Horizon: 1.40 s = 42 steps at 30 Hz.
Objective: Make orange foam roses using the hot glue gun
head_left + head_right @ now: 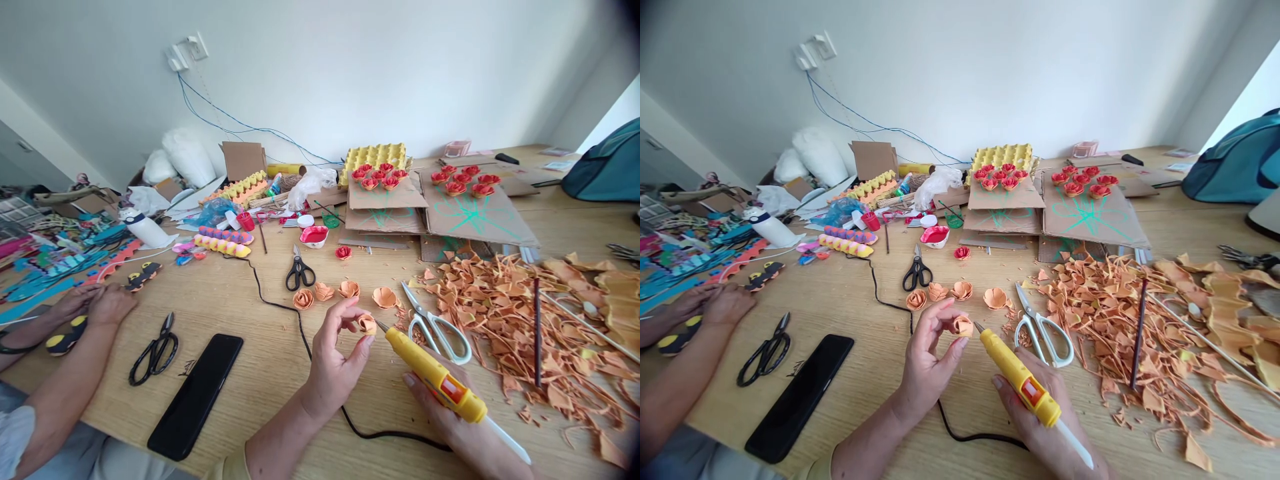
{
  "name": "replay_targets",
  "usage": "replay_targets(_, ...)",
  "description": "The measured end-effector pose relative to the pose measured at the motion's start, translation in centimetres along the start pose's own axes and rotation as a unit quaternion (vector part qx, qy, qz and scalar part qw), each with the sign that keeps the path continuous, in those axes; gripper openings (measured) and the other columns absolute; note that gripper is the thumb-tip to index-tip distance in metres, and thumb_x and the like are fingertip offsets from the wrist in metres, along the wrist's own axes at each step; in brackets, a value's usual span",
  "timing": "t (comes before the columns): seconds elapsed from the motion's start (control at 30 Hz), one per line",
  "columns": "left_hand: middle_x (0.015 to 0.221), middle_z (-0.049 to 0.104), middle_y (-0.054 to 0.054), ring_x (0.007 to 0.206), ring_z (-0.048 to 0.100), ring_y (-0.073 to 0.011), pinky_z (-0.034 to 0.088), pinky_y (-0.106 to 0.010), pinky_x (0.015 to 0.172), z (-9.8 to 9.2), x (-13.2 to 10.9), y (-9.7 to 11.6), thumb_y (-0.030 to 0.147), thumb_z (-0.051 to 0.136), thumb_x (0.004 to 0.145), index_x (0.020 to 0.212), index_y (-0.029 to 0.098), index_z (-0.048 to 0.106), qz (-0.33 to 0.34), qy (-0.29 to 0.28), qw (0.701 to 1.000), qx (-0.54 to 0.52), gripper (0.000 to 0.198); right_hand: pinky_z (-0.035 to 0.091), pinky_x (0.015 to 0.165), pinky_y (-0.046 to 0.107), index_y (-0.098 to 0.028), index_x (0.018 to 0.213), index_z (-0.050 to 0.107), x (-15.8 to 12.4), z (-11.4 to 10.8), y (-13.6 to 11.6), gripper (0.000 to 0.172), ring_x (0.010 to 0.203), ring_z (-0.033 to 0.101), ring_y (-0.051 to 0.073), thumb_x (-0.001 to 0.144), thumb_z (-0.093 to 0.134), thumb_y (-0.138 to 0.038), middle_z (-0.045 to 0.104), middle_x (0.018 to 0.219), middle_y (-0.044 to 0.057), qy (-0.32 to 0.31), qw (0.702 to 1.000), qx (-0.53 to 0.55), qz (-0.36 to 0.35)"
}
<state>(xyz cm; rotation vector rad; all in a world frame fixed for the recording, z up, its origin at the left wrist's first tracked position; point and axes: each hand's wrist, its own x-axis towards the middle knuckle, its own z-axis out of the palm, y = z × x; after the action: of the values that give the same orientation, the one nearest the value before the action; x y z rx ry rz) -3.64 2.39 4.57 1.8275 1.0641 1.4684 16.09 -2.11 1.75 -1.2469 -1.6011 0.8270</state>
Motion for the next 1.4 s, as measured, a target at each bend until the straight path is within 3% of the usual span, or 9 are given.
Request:
replay_targets(0.13,0.109,0.067,-0.005,0.095,0.063,-0.0149,0.052,-0.030,0.088,-0.2,0.2,0.2,0.010,0.063,0.088,0.136,0.026,0.048,-0.022,0.003,0.999,-0.022,0.053,0.046,0.055,0.033,-0.029,0.067,0.060,0.1,0.3,0.2,0.027,0.056,0.054,0.021,0.086,0.067,-0.046,0.059,0.062,0.000,0.017,0.998,0.030,0.049)
replay_targets(0.27,0.107,0.066,-0.004,0.095,0.063,-0.0154,0.051,-0.030,0.087,-0.1,0.1,0.4,0.010,0.062,0.088,0.136,0.026,0.048,-0.025,-0.017,0.999,-0.030,0.053,0.045,0.055,0.031,-0.028,0.080,0.065,0.7,0.1,-0.6,0.026,0.060,0.054,0.019,0.083,0.071,-0.053,0.060,0.066,-0.001,0.065,0.979,0.112,0.155)
replay_targets(0.33,0.107,0.067,-0.005,0.094,0.063,-0.0156,0.052,-0.031,0.087,0.2,-0.2,0.5,0.009,0.061,0.087,0.136,0.026,0.048,-0.020,-0.040,0.999,-0.028,0.053,0.045,0.059,0.029,-0.026,0.079,0.062,1.0,-0.1,-1.1,0.026,0.064,0.054,0.017,0.086,0.070,-0.050,0.060,0.069,-0.001,0.032,0.969,0.182,0.164)
replay_targets(0.47,0.109,0.067,-0.006,0.094,0.064,-0.0163,0.054,-0.032,0.087,0.9,-1.0,0.8,0.006,0.060,0.086,0.137,0.025,0.047,-0.004,-0.087,0.996,-0.031,0.056,0.045,0.061,0.026,-0.023,0.074,0.054,1.6,0.2,-1.4,0.032,0.065,0.057,0.013,0.082,0.078,-0.043,0.062,0.075,-0.002,-0.010,0.918,0.354,0.178)
replay_targets(0.57,0.112,0.066,-0.007,0.097,0.065,-0.0170,0.054,-0.032,0.089,1.3,-1.3,1.0,0.005,0.058,0.086,0.138,0.025,0.045,0.009,-0.110,0.993,-0.032,0.057,0.046,0.061,0.024,-0.023,0.078,0.054,1.6,0.6,-1.5,0.033,0.063,0.058,0.012,0.076,0.085,-0.038,0.060,0.071,-0.004,-0.011,0.884,0.424,0.197)
replay_targets(0.83,0.109,0.065,-0.006,0.097,0.065,-0.0173,0.054,-0.031,0.087,1.3,-1.4,1.1,0.005,0.059,0.084,0.137,0.023,0.046,0.036,-0.121,0.992,-0.015,0.057,0.050,0.063,0.024,-0.023,0.082,0.057,1.5,0.8,-1.5,0.037,0.063,0.059,0.011,0.072,0.089,-0.038,0.063,0.071,-0.005,-0.014,0.870,0.438,0.227)
replay_targets(0.97,0.105,0.065,-0.005,0.094,0.063,-0.0168,0.054,-0.031,0.086,1.1,-1.4,1.3,0.007,0.060,0.085,0.135,0.023,0.047,0.052,-0.126,0.991,-0.003,0.054,0.055,0.068,0.029,-0.023,0.086,0.059,1.3,0.8,-1.2,0.039,0.067,0.064,0.014,0.070,0.090,-0.040,0.070,0.080,-0.001,-0.022,0.858,0.444,0.255)
replay_targets(1.4,0.100,0.065,-0.005,0.089,0.063,-0.0170,0.054,-0.030,0.082,1.0,-1.1,1.5,0.007,0.062,0.083,0.127,0.022,0.052,0.106,-0.125,0.986,0.034,0.048,0.059,0.076,0.035,-0.024,0.095,0.064,1.0,0.7,-1.0,0.038,0.079,0.070,0.021,0.072,0.088,-0.041,0.074,0.087,0.003,-0.035,0.857,0.439,0.268)
